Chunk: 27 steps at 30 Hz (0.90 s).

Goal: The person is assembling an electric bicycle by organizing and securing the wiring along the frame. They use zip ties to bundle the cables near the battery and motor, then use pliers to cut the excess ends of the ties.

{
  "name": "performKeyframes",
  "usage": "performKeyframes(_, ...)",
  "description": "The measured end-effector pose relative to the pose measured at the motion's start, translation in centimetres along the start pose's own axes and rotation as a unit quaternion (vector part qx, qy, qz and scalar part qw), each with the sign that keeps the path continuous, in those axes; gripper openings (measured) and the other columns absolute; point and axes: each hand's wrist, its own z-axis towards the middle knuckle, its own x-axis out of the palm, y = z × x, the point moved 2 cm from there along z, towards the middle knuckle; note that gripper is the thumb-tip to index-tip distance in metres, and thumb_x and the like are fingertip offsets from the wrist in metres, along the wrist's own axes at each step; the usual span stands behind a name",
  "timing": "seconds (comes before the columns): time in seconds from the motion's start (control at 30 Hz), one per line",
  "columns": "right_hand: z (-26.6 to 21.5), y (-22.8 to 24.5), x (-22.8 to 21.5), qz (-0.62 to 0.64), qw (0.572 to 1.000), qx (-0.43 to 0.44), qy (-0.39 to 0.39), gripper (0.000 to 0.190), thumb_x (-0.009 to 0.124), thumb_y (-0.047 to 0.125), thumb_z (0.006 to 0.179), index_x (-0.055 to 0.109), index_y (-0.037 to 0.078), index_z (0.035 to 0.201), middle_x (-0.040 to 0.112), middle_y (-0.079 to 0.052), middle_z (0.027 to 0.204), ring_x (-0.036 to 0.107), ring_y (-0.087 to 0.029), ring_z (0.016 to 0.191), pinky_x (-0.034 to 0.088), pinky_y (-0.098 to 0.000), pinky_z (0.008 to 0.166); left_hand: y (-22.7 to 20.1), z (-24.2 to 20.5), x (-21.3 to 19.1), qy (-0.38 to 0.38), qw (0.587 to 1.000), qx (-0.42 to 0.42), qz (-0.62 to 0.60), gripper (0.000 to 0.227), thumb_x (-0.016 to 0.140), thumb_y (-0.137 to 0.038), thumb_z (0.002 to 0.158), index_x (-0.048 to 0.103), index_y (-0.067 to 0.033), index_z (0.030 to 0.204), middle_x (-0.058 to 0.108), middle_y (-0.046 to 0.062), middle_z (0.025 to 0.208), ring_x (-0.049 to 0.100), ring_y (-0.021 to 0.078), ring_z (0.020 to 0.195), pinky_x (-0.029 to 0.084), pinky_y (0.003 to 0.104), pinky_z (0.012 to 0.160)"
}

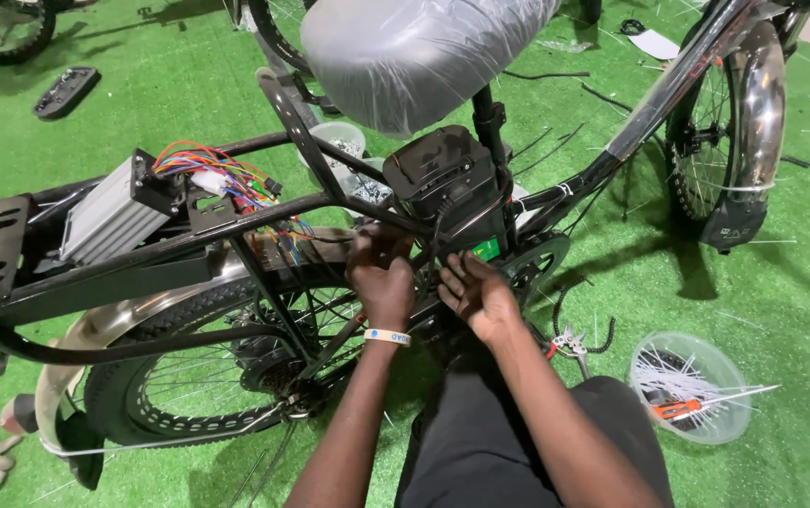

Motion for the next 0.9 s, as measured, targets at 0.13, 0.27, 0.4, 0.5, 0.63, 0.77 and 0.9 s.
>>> performKeyframes(0.13,-1.3,0.3,1.1,-0.020,0.999,-0.035,-0.033,0.010,0.063,0.023,0.089,0.063,0.023,0.099,0.070,0.002,0.097,0.069,-0.020,0.085,0.056,-0.0389,0.077,1.1,0.1,0.8,-0.002,0.993,-0.033,-0.117,0.026,0.069,0.012,0.071,0.067,-0.0035,0.092,0.069,0.010,0.081,0.065,0.0197,0.082,0.053,0.037,0.078)
performKeyframes(0.27,-4.3,1.9,4.1,-0.093,0.975,-0.174,-0.103,0.007,0.060,0.020,0.092,0.059,0.018,0.098,0.069,-0.001,0.089,0.069,-0.018,0.074,0.059,-0.0321,0.066,2.1,0.4,0.6,0.013,0.998,0.025,-0.065,0.017,0.075,0.004,0.073,0.072,-0.0100,0.083,0.071,0.005,0.075,0.068,0.0160,0.077,0.052,0.030,0.073)
performKeyframes(0.4,-6.9,3.2,7.5,-0.167,0.928,-0.306,-0.130,0.012,0.069,0.016,0.088,0.063,0.013,0.097,0.067,-0.005,0.085,0.068,-0.017,0.070,0.060,-0.0299,0.063,2.9,0.5,0.8,0.017,0.994,0.047,-0.095,0.021,0.072,0.008,0.069,0.072,-0.0102,0.079,0.069,0.004,0.070,0.064,0.0112,0.074,0.051,0.028,0.072)
performKeyframes(0.5,-8.7,3.5,9.2,-0.237,0.876,-0.411,-0.090,0.009,0.068,0.012,0.088,0.063,0.010,0.096,0.065,-0.003,0.079,0.062,-0.010,0.070,0.052,-0.0208,0.062,3.0,0.7,0.0,0.010,0.995,0.023,-0.094,0.023,0.073,0.011,0.068,0.075,-0.0097,0.078,0.070,0.005,0.071,0.064,0.0112,0.072,0.052,0.029,0.069)
performKeyframes(0.63,-8.8,2.8,10.1,-0.295,0.842,-0.450,-0.037,0.015,0.071,0.010,0.085,0.065,0.008,0.100,0.066,-0.004,0.081,0.062,-0.011,0.074,0.053,-0.0233,0.066,2.4,0.4,0.0,0.011,0.985,-0.020,-0.171,0.024,0.068,0.017,0.068,0.073,-0.0032,0.081,0.068,0.005,0.073,0.060,0.0116,0.077,0.052,0.032,0.074)
performKeyframes(0.77,-9.9,2.4,11.7,-0.343,0.820,-0.458,0.011,0.022,0.073,0.008,0.083,0.069,0.010,0.105,0.070,-0.005,0.087,0.064,-0.008,0.080,0.054,-0.0232,0.072,3.4,0.6,0.1,0.015,0.985,-0.035,-0.170,0.023,0.069,0.017,0.067,0.072,-0.0015,0.081,0.069,0.006,0.074,0.061,0.0118,0.077,0.052,0.032,0.073)
performKeyframes(0.9,-10.1,2.5,11.8,-0.411,0.755,-0.511,0.018,0.024,0.072,0.001,0.081,0.069,0.010,0.103,0.067,-0.005,0.093,0.064,-0.012,0.081,0.055,-0.0265,0.073,2.8,0.6,-0.1,0.017,0.978,-0.063,-0.198,0.028,0.067,0.021,0.066,0.072,-0.0014,0.083,0.070,0.008,0.075,0.064,0.0124,0.077,0.055,0.033,0.075)
